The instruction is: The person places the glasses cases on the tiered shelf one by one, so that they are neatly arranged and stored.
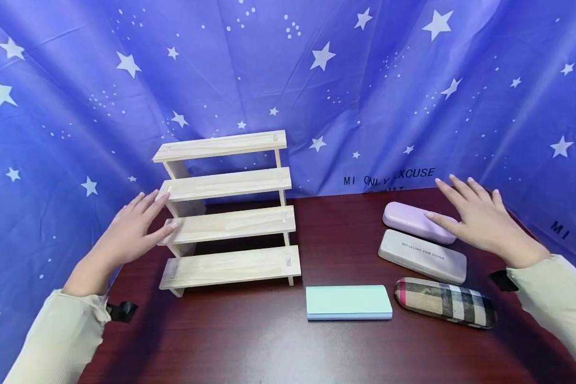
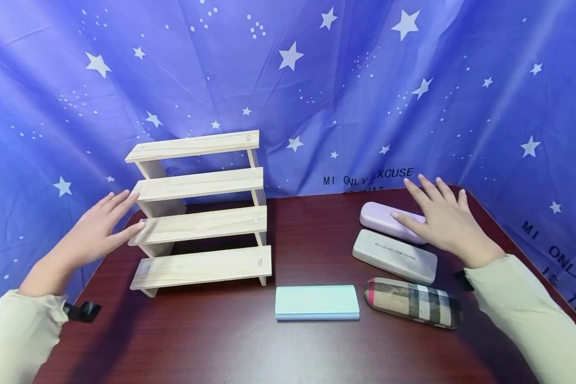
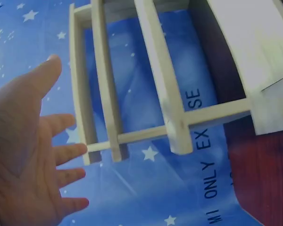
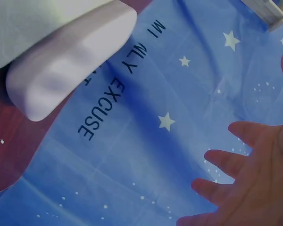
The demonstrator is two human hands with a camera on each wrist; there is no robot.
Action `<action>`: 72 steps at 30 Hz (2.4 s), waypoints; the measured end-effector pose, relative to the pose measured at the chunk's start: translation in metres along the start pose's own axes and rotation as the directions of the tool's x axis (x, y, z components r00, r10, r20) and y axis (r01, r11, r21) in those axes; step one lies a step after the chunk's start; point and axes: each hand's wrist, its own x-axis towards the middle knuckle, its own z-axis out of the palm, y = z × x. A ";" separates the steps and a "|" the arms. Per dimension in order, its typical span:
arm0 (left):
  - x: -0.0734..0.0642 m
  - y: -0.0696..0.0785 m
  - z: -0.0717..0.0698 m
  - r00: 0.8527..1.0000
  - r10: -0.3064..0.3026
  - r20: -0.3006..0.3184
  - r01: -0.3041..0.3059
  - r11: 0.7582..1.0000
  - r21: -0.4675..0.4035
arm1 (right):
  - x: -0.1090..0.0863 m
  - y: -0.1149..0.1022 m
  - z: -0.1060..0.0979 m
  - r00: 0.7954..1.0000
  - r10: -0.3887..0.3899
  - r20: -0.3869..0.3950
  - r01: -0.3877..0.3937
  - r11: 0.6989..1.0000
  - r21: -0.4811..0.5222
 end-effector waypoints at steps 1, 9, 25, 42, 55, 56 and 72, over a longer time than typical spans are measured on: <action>0.000 -0.001 -0.002 1.000 0.014 -0.020 -0.014 1.000 -0.007 | 0.000 0.000 -0.002 1.000 0.000 -0.006 0.000 1.000 0.006; 0.007 -0.013 -0.016 0.992 0.030 -0.120 -0.051 0.984 -0.171 | -0.001 -0.006 -0.006 0.996 -0.047 -0.072 0.053 0.994 0.091; 0.008 -0.051 0.014 0.942 -0.198 -0.272 0.029 0.853 -0.522 | -0.018 -0.042 0.019 0.949 -0.238 -0.205 0.298 0.888 0.349; 0.011 -0.083 0.059 0.969 -0.230 -0.086 0.108 0.712 -0.693 | -0.044 -0.075 0.059 0.902 -0.398 -0.166 0.426 0.762 0.488; 0.009 -0.083 0.084 0.987 -0.160 -0.008 0.092 0.603 -0.793 | -0.061 -0.091 0.094 0.910 -0.399 -0.113 0.386 0.719 0.578; 0.009 -0.083 0.085 0.989 -0.151 -0.003 0.088 0.597 -0.797 | -0.062 -0.092 0.095 0.914 -0.391 -0.106 0.376 0.723 0.579; 0.012 -0.080 0.100 0.996 -0.092 -0.010 0.023 0.351 -0.936 | -0.064 -0.102 0.118 0.926 -0.376 -0.038 0.314 0.711 0.629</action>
